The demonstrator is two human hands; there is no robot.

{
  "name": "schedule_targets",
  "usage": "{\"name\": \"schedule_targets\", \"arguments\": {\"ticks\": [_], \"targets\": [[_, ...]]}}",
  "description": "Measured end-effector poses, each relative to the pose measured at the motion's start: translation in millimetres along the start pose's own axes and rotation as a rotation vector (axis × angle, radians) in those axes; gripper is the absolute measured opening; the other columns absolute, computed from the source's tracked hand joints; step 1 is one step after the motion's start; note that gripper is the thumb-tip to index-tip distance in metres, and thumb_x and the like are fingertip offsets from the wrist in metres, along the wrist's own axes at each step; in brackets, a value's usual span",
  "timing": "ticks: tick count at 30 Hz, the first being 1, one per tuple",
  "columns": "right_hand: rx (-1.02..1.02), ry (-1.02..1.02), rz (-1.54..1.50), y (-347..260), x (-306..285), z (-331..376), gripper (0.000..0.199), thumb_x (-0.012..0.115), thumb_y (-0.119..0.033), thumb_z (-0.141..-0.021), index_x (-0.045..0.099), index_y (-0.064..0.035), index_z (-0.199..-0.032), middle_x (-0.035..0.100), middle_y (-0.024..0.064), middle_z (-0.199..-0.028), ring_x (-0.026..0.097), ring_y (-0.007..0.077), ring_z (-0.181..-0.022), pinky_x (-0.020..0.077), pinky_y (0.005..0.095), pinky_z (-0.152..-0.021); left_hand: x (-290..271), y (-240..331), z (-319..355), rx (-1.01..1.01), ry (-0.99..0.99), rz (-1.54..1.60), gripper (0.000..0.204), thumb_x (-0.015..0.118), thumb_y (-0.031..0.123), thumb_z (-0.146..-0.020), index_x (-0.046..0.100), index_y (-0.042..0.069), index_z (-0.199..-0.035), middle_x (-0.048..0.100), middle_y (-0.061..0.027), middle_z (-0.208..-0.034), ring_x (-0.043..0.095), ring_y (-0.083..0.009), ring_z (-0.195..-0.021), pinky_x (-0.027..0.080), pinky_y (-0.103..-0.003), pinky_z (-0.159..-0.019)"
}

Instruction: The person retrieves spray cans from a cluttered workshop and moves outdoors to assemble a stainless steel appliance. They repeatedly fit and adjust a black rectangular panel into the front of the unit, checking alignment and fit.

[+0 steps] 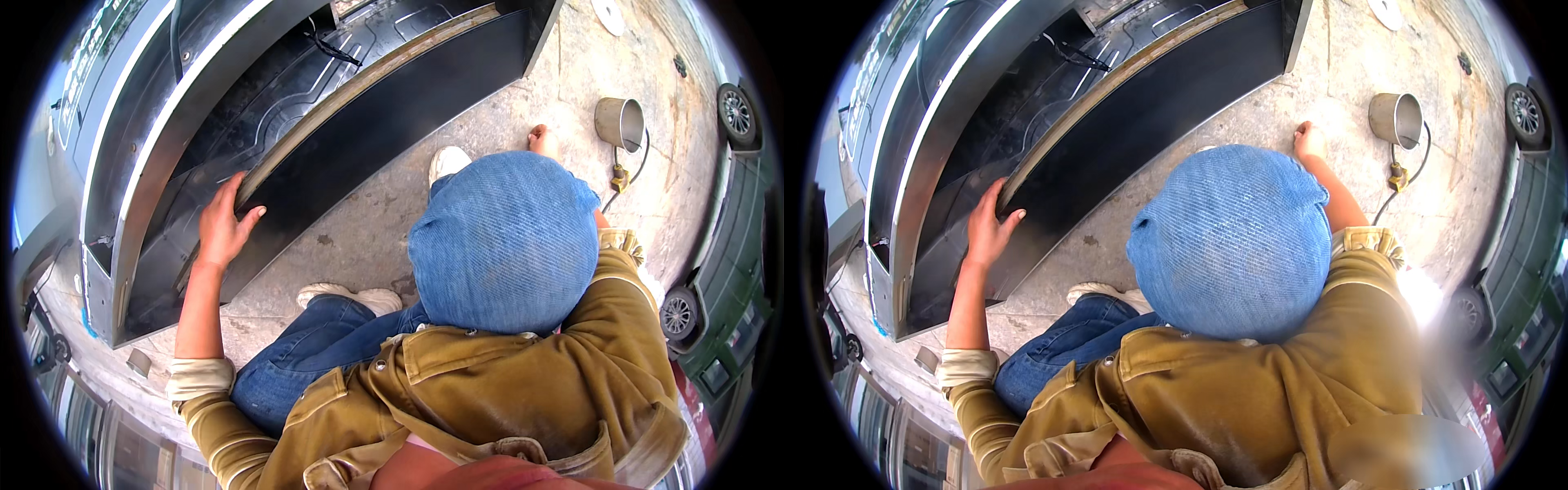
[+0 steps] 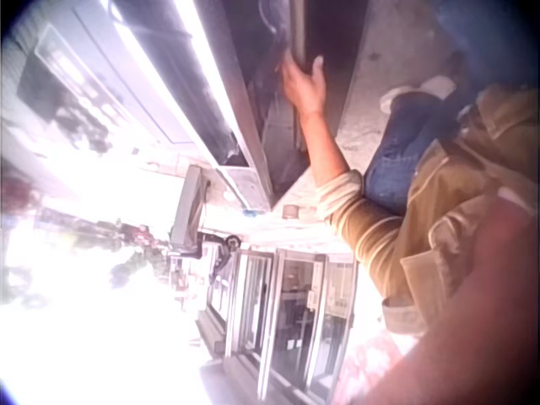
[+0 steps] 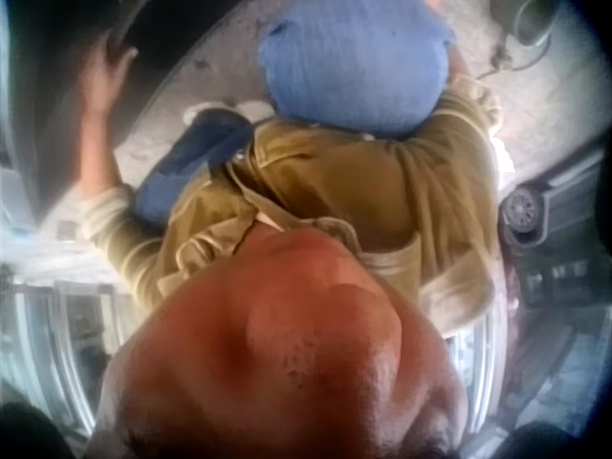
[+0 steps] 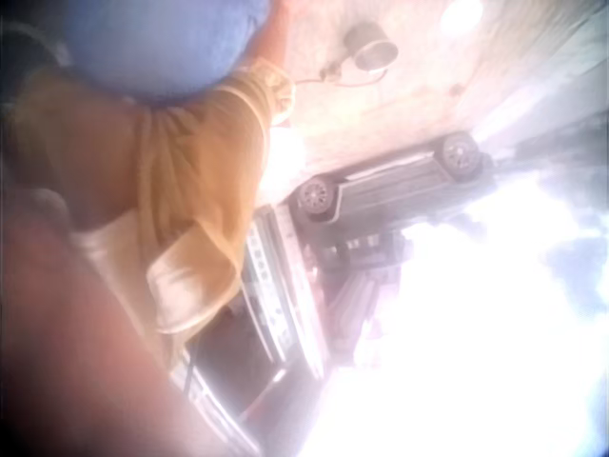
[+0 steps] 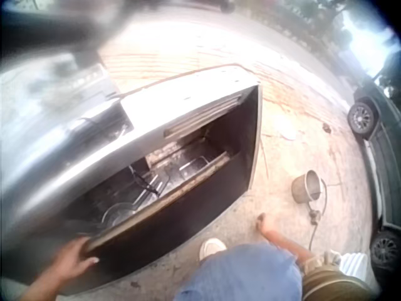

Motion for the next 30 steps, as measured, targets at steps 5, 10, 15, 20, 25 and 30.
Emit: {"name": "schedule_targets", "arguments": {"ticks": [5,10,15,20,25,30], "targets": [[-0.011,0.054,-0.004,7.6,4.8,-4.4,0.013,0.061,-0.018,-0.081,0.064,-0.0091,-0.090,0.067,0.0145,-0.090,0.063,0.0309,-0.090,0.0488,0.0406,-0.080,14.6,-18.9,-16.7,-0.078,-0.018,0.008,0.064,0.077,0.035,-0.071,0.051,0.010,-0.124,0.063,-0.0184,-0.106,0.060,-0.0372,-0.097,0.049,-0.040,-0.081],[0.005,0.054,-0.060,5.3,14.6,1.9,0.013,0.061,-0.018,-0.080,0.065,-0.0113,-0.091,0.068,0.0119,-0.091,0.063,0.0295,-0.091,0.0493,0.0396,-0.080,21.3,-33.5,-26.6,-0.093,-0.023,0.033,0.061,0.077,0.035,-0.072,0.054,0.009,-0.123,0.063,-0.0200,-0.108,0.060,-0.0376,-0.100,0.048,-0.040,-0.083],[0.027,0.046,-0.149,10.5,17.0,-0.5,0.013,0.061,-0.018,-0.081,0.067,-0.0115,-0.090,0.068,0.0115,-0.088,0.064,0.0285,-0.089,0.0496,0.0390,-0.079,21.0,-31.8,-28.6,-0.147,-0.040,0.048,0.062,0.078,0.034,-0.071,0.054,0.009,-0.122,0.062,-0.0196,-0.111,0.059,-0.0364,-0.103,0.048,-0.039,-0.085],[0.077,0.066,-0.521,4.1,23.4,-6.8,0.015,0.066,-0.017,-0.081,0.067,-0.0066,-0.091,0.068,0.0083,-0.079,0.065,0.0185,-0.072,0.0508,0.0322,-0.069,20.9,-30.2,-29.0,-0.118,-0.028,0.059,0.063,0.078,0.035,-0.071,0.054,0.008,-0.122,0.062,-0.0192,-0.111,0.059,-0.0363,-0.104,0.048,-0.039,-0.085],[0.092,-0.101,-0.998,-71.0,13.9,12.6,0.012,0.066,-0.012,-0.085,0.065,0.0003,-0.086,0.063,0.0041,-0.068,0.059,0.0104,-0.055,0.0453,0.0231,-0.051,15.1,-33.1,-19.7,-0.110,-0.006,0.021,0.063,0.078,0.037,-0.070,0.055,0.008,-0.121,0.063,-0.0191,-0.109,0.060,-0.0363,-0.101,0.048,-0.039,-0.084],[-0.015,-0.137,-1.074,-98.3,-9.0,20.1,0.012,0.065,-0.012,-0.085,0.062,-0.0004,-0.081,0.060,0.0025,-0.065,0.055,0.0085,-0.052,0.0422,0.0225,-0.048,14.0,-15.8,-17.2,-0.088,0.006,-0.009,0.064,0.076,0.040,-0.070,0.054,0.009,-0.122,0.063,-0.0184,-0.107,0.061,-0.0360,-0.098,0.049,-0.039,-0.082]]}}
Point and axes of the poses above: each hand's wrist, its own z-axis away from the middle knuckle, its own x-axis out of the palm, y = z × x, the point moved 5 cm from there along -z, towards the middle knuckle
